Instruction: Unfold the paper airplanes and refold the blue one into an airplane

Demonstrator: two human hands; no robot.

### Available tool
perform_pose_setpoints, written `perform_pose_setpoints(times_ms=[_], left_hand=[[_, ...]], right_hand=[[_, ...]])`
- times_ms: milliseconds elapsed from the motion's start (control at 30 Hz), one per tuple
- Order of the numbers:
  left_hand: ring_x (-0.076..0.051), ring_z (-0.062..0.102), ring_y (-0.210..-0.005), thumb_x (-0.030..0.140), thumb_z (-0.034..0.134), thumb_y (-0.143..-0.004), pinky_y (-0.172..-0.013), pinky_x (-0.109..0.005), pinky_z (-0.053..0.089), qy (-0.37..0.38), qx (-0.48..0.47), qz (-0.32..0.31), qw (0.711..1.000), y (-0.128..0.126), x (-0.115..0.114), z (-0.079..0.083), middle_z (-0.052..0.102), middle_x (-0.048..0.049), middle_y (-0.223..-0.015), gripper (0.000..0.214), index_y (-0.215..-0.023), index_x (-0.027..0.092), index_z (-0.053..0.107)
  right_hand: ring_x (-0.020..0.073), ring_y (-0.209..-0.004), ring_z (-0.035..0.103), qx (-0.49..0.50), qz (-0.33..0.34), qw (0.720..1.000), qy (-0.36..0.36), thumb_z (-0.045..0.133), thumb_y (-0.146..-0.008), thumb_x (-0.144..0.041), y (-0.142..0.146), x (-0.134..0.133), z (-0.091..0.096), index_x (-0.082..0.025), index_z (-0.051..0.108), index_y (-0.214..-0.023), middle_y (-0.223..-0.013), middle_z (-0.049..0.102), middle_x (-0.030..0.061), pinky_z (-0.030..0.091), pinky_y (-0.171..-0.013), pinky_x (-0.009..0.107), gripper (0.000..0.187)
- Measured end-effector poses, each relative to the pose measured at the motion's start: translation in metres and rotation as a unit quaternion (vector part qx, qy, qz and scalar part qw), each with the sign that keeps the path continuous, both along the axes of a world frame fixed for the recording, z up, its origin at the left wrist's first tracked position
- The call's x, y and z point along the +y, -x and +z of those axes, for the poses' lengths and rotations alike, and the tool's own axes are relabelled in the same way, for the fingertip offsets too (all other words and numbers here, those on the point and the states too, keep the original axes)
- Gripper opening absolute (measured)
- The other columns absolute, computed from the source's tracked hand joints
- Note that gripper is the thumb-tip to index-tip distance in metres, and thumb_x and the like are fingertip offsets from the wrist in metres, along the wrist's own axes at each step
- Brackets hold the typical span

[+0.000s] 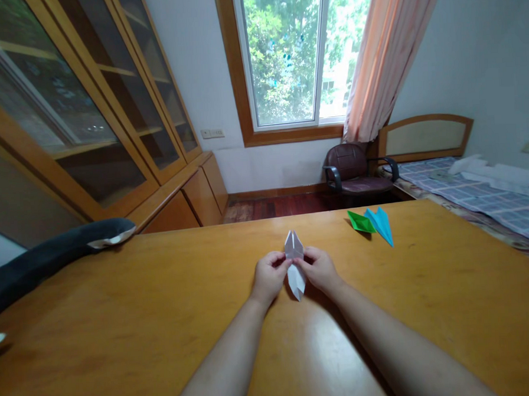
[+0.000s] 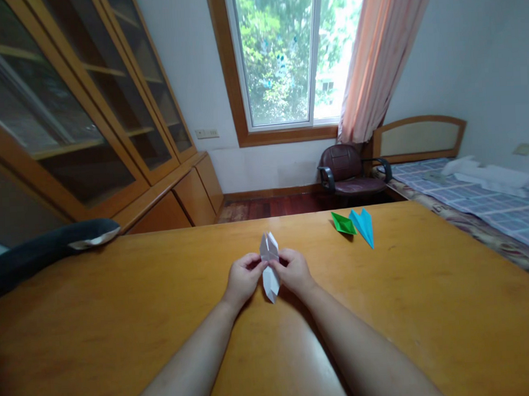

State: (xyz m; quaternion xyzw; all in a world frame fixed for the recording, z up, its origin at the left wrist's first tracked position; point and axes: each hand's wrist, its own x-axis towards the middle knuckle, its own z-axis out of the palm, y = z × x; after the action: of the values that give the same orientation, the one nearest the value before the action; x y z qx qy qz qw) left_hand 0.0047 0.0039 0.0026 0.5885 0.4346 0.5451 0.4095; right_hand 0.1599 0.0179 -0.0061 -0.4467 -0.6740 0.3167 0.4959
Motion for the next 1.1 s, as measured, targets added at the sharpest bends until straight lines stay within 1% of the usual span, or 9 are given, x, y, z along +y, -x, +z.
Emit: perform_pose_setpoints(times_ms=[133, 233, 333, 467, 533, 633, 733, 833, 1100], left_hand=[[-0.015, 0.060, -0.070, 0.029, 0.067, -0.080, -0.067, -0.025, 0.048, -0.079, 0.058, 0.044, 0.994, 0.001, -0.003, 0.007, 0.065, -0.0033, -0.075, 0.014, -0.073, 0.017, 0.072], [-0.017, 0.062, -0.084, 0.031, 0.067, -0.081, -0.079, -0.027, 0.048, -0.122, 0.070, 0.062, 0.988, -0.001, -0.006, 0.011, 0.067, -0.0056, -0.088, 0.014, -0.076, 0.018, 0.070], [-0.018, 0.063, -0.083, 0.034, 0.064, -0.084, -0.078, -0.028, 0.049, -0.075, 0.038, 0.030, 0.996, -0.005, -0.010, 0.011, 0.069, -0.0063, -0.088, 0.019, -0.085, 0.017, 0.069], [-0.015, 0.060, -0.064, 0.040, 0.068, -0.079, -0.058, -0.023, 0.047, 0.020, -0.056, 0.015, 0.998, -0.010, -0.011, 0.006, 0.067, -0.0032, -0.073, 0.026, -0.082, 0.015, 0.065], [-0.013, 0.057, -0.057, 0.042, 0.072, -0.074, -0.053, -0.022, 0.044, 0.043, -0.084, 0.043, 0.995, -0.012, -0.010, 0.004, 0.065, -0.0011, -0.066, 0.029, -0.075, 0.015, 0.063], [-0.013, 0.057, -0.057, 0.042, 0.077, -0.068, -0.055, -0.022, 0.045, 0.058, -0.113, 0.061, 0.990, -0.013, -0.009, 0.003, 0.064, -0.0008, -0.064, 0.031, -0.071, 0.015, 0.062], [-0.013, 0.059, -0.064, 0.042, 0.080, -0.065, -0.065, -0.025, 0.048, 0.067, -0.150, 0.016, 0.986, -0.014, -0.009, 0.005, 0.066, -0.0017, -0.070, 0.033, -0.073, 0.015, 0.064], [-0.013, 0.058, -0.067, 0.042, 0.082, -0.064, -0.070, -0.025, 0.047, 0.074, -0.179, -0.020, 0.981, -0.014, -0.009, 0.006, 0.064, -0.0009, -0.071, 0.034, -0.073, 0.015, 0.064], [-0.017, 0.060, -0.079, 0.039, 0.078, -0.069, -0.078, -0.027, 0.047, 0.064, -0.160, -0.046, 0.984, -0.011, -0.008, 0.006, 0.068, -0.0050, -0.080, 0.029, -0.078, 0.013, 0.070]], right_hand=[[0.0149, -0.062, 0.052, -0.030, -0.013, 0.997, -0.064, 0.060, -0.080, -0.025, 0.000, -0.003, 0.011, -0.019, 0.071, -0.067, -0.066, 0.059, 0.0025, 0.043, -0.060, 0.027, 0.018], [0.0177, -0.077, 0.057, -0.021, -0.004, 0.995, -0.095, 0.058, -0.081, -0.027, 0.001, -0.010, 0.022, -0.020, 0.073, -0.078, -0.082, 0.063, 0.0051, 0.046, -0.070, 0.029, 0.017], [0.0169, -0.071, 0.059, 0.004, 0.029, 0.999, -0.044, 0.056, -0.083, -0.029, 0.004, -0.014, 0.025, -0.019, 0.068, -0.078, -0.076, 0.065, 0.0034, 0.046, -0.067, 0.028, 0.017], [0.0142, -0.056, 0.053, 0.093, 0.019, 0.994, 0.046, 0.061, -0.079, -0.038, 0.011, -0.014, 0.016, -0.020, 0.059, -0.083, -0.062, 0.058, -0.0028, 0.043, -0.053, 0.025, 0.018], [0.0126, -0.052, 0.049, 0.122, -0.026, 0.991, 0.048, 0.066, -0.075, -0.037, 0.013, -0.012, 0.011, -0.022, 0.055, -0.084, -0.060, 0.054, -0.0056, 0.041, -0.050, 0.024, 0.021], [0.0119, -0.056, 0.046, 0.091, -0.082, 0.992, -0.010, 0.068, -0.072, -0.031, 0.014, -0.009, 0.008, -0.022, 0.052, -0.071, -0.063, 0.052, -0.0043, 0.040, -0.054, 0.024, 0.019], [0.0138, -0.063, 0.051, 0.055, -0.050, 0.997, -0.037, 0.064, -0.075, -0.027, 0.012, -0.008, 0.007, -0.021, 0.056, -0.064, -0.068, 0.058, 0.0000, 0.043, -0.060, 0.026, 0.015], [0.0165, -0.068, 0.057, 0.072, -0.013, 0.997, -0.001, 0.062, -0.077, -0.027, 0.011, -0.009, 0.007, -0.020, 0.067, -0.076, -0.075, 0.066, 0.0034, 0.047, -0.065, 0.029, 0.008], [0.0200, -0.074, 0.063, 0.182, 0.075, 0.979, 0.059, 0.068, -0.077, -0.045, 0.011, -0.011, 0.011, -0.019, 0.070, -0.082, -0.080, 0.070, 0.0056, 0.051, -0.072, 0.033, 0.026]])
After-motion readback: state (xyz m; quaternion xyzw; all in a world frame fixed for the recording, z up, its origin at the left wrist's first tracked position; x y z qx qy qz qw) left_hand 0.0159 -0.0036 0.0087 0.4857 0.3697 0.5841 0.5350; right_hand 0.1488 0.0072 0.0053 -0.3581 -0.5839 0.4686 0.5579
